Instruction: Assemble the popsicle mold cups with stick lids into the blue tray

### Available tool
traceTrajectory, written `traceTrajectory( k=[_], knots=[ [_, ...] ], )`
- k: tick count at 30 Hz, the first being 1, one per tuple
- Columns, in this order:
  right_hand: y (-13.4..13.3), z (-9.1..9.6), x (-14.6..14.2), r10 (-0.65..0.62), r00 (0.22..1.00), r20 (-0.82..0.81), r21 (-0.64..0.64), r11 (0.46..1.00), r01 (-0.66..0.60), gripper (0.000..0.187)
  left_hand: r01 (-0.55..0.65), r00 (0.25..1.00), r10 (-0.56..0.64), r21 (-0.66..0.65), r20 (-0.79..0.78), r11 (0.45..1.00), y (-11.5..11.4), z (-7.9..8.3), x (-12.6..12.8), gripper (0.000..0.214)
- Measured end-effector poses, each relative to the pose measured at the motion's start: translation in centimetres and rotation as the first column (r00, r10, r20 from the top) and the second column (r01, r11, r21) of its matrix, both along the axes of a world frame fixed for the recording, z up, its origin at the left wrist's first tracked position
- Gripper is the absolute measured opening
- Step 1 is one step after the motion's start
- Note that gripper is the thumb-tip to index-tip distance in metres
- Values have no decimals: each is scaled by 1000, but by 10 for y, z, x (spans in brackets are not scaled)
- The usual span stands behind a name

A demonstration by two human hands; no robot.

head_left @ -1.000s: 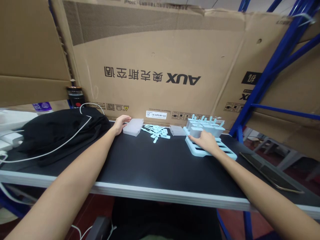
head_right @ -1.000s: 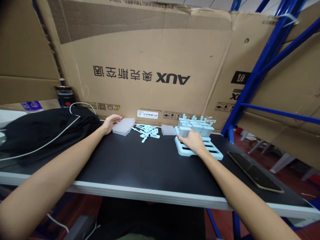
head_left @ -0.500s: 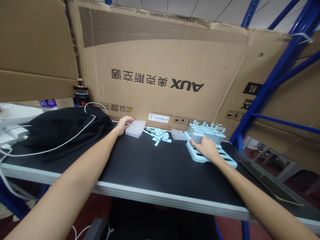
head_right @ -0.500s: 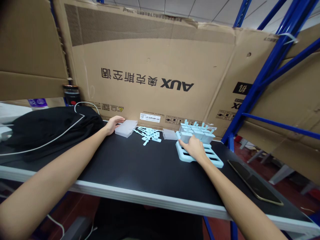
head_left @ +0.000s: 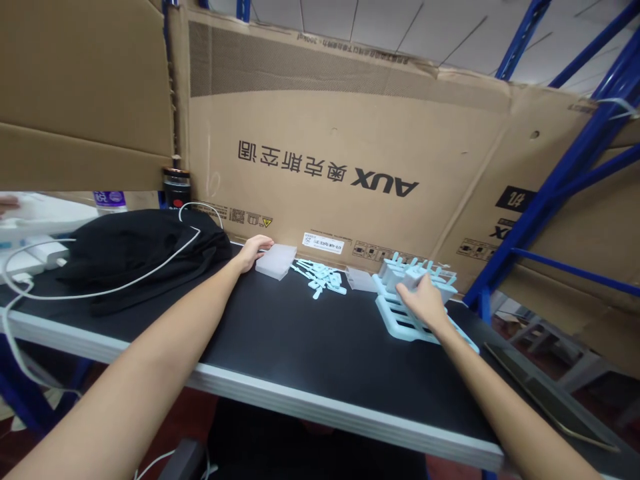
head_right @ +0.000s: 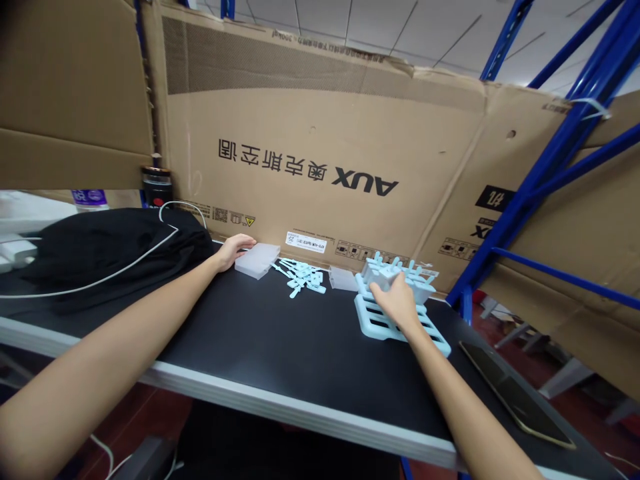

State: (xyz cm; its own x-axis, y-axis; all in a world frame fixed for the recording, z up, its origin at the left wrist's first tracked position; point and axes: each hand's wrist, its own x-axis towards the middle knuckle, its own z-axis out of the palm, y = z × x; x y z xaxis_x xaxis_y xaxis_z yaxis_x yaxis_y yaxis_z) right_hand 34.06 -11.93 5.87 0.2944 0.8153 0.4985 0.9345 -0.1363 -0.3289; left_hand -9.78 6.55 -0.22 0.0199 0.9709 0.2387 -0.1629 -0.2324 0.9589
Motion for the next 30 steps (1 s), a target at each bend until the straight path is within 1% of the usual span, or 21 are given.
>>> traceTrajectory(
  k=[2, 3, 6, 8, 10, 11, 13, 16, 19, 22, 24, 27, 30],
  knots=[
    [-1, 8, -9, 31, 999, 35, 23, 999, -31, 34, -2, 1000, 2, 7, -7, 1000, -1, 0, 0, 27],
    [0, 12, -16, 62, 996, 67, 7, 998, -62, 32, -2, 1000, 3, 10, -12, 1000, -2, 1, 0, 26],
    [13, 25, -42, 179, 956, 232, -139, 979, -150, 28, -11, 1000, 11, 15, -24, 1000, -3, 1, 1, 25],
    [28, 33, -63, 254, 878, 405, -237, 957, -168, 31, -23, 999, 24, 18, -28, 1000, -4, 1, 1, 24],
    [45, 40, -81, 313, 759, 571, -307, 939, -156, 39, -31, 999, 32, 21, -27, 999, -4, 1, 2, 24],
    [52, 44, -88, 337, 710, 619, -343, 929, -141, 44, -32, 999, 32, 20, -26, 999, -4, 1, 2, 23],
    [64, 51, -99, 368, 652, 663, -400, 910, -107, 54, -27, 999, 27, 16, -26, 1000, -3, 1, 2, 23],
    [72, 61, -109, 401, 628, 667, -460, 885, -76, 67, -19, 999, 19, 20, -26, 1000, -3, 1, 2, 23],
    [71, 69, -115, 435, 623, 650, -514, 856, -61, 69, -18, 1000, 18, 19, -20, 1000, -3, 1, 2, 23],
    [70, 73, -120, 455, 624, 635, -553, 832, -44, 69, -19, 1000, 19, 8, -23, 1000, -4, 2, 3, 23],
    [70, 72, -122, 455, 610, 649, -533, 844, -62, 70, -20, 999, 21, 6, -25, 1000, -6, 3, 3, 23],
    [72, 67, -125, 436, 594, 676, -458, 880, -125, 77, -25, 999, 26, 12, -36, 1000, -7, 5, 3, 22],
    [75, 64, -127, 432, 632, 644, -442, 884, -153, 84, -31, 998, 31, 19, -52, 999, -8, 5, 3, 22]
  ],
)
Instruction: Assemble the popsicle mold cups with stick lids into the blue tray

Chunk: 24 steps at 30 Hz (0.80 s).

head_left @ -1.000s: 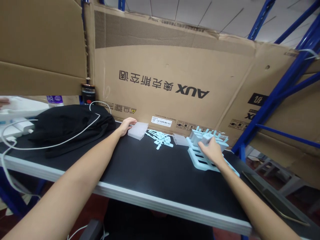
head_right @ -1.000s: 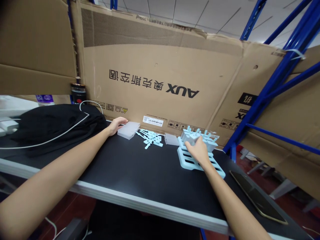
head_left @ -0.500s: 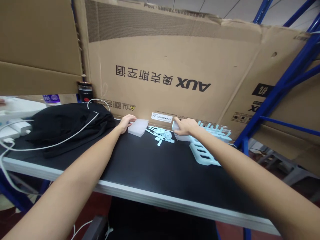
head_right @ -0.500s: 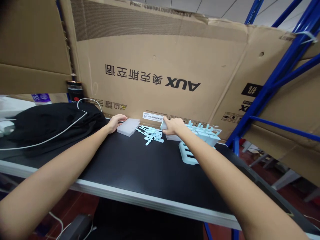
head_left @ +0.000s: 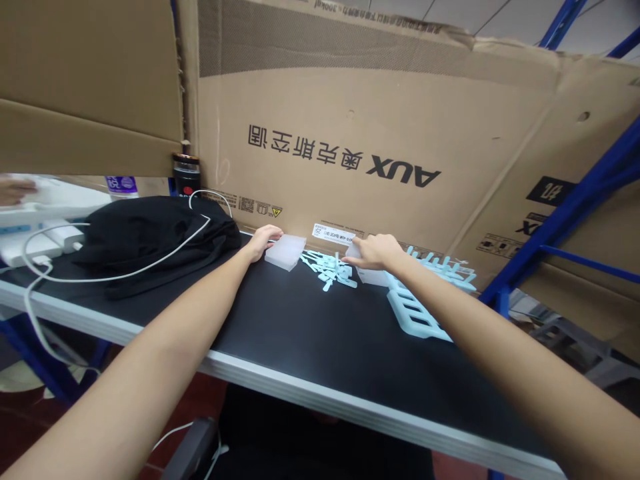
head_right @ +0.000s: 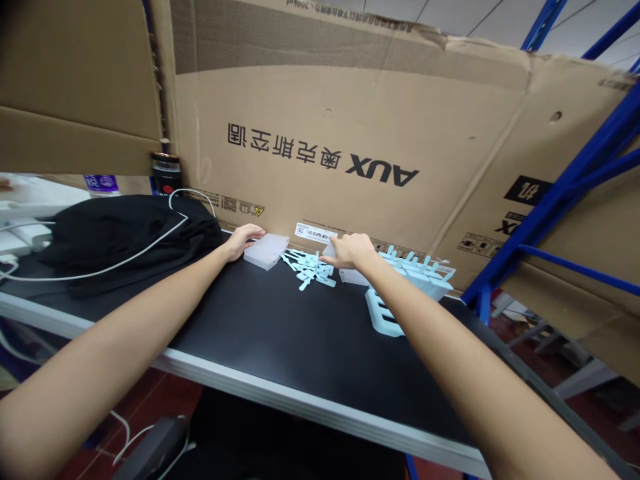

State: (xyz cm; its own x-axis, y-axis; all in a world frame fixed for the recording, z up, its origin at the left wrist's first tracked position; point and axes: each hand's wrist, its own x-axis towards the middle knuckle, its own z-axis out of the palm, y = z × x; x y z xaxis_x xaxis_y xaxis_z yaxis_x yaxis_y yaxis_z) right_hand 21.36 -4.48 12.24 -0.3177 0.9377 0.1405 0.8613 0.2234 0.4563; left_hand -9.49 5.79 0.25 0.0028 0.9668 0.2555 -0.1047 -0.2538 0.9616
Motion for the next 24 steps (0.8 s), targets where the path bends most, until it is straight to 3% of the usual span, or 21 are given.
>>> traceTrajectory(
  k=[5, 8, 11, 14, 19, 24],
  knots=[
    [-2, 3, 5, -34, 995, -94, -86, 996, 25, 84, 5, 1000, -5, -2, 15, 1000, 1, -1, 0, 22],
    [-19, 4, 18, 5, 989, -151, -229, 973, -39, 71, 15, 1000, -15, 0, 24, 1000, 1, -1, 0, 22],
    [-44, -7, 39, 67, 961, -268, -301, 942, -149, 62, 7, 999, -6, -7, 34, 1000, 0, 0, 0, 22],
    [-60, -30, 64, 109, 921, -374, -292, 929, -228, 62, 0, 1000, 0, -16, 26, 1000, 0, 0, 0, 23],
    [-57, -71, 95, 199, 862, -466, -167, 937, -306, 59, -2, 1000, 2, -3, -9, 1000, 2, -1, -2, 23],
    [-55, -84, 103, 231, 820, -524, -121, 933, -340, 51, -3, 1000, 3, 6, 2, 1000, 3, -2, -1, 22]
  ],
)
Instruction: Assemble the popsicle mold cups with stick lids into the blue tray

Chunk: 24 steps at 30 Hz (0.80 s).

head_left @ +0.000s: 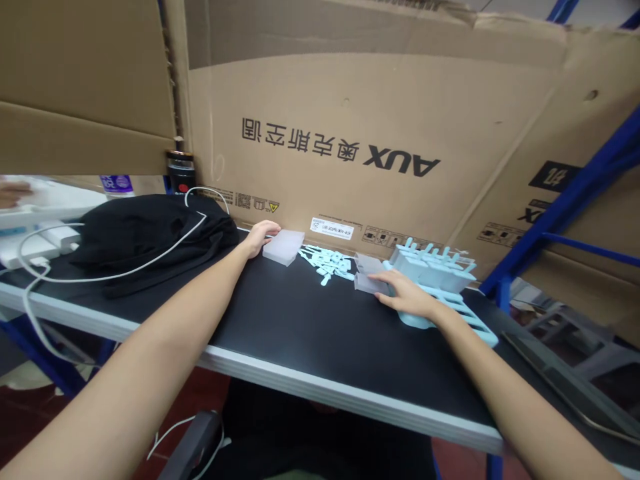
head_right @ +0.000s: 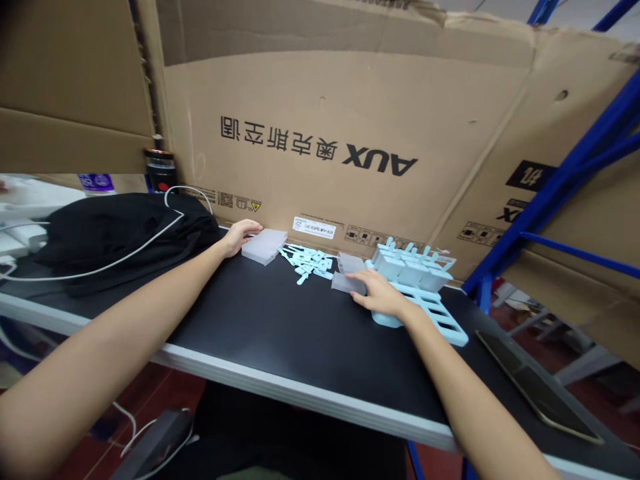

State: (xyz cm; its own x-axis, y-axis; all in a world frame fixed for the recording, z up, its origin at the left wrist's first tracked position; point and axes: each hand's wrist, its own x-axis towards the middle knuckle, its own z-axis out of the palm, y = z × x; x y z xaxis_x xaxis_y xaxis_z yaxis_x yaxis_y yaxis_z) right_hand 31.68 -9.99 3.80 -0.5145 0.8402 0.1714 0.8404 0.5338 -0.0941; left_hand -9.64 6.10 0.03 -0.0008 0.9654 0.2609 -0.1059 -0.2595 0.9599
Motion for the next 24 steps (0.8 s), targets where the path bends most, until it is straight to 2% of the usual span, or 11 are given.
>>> traceTrajectory(
  k=[4, 15, 24],
  knots=[
    [0, -1, 4, -36, 998, 42, 79, 996, 33, 47, 9, 1000, -9, 0, -4, 1000, 2, -1, 0, 24],
    [1, 3, -11, -313, 920, 235, 223, 939, 262, 45, 20, 1000, -20, -6, 8, 1000, 0, 1, 1, 23],
    [-4, 7, -11, -412, 887, 211, 219, 904, 368, 34, 24, 999, -23, -29, 28, 999, 1, 0, 1, 23]
  ],
)
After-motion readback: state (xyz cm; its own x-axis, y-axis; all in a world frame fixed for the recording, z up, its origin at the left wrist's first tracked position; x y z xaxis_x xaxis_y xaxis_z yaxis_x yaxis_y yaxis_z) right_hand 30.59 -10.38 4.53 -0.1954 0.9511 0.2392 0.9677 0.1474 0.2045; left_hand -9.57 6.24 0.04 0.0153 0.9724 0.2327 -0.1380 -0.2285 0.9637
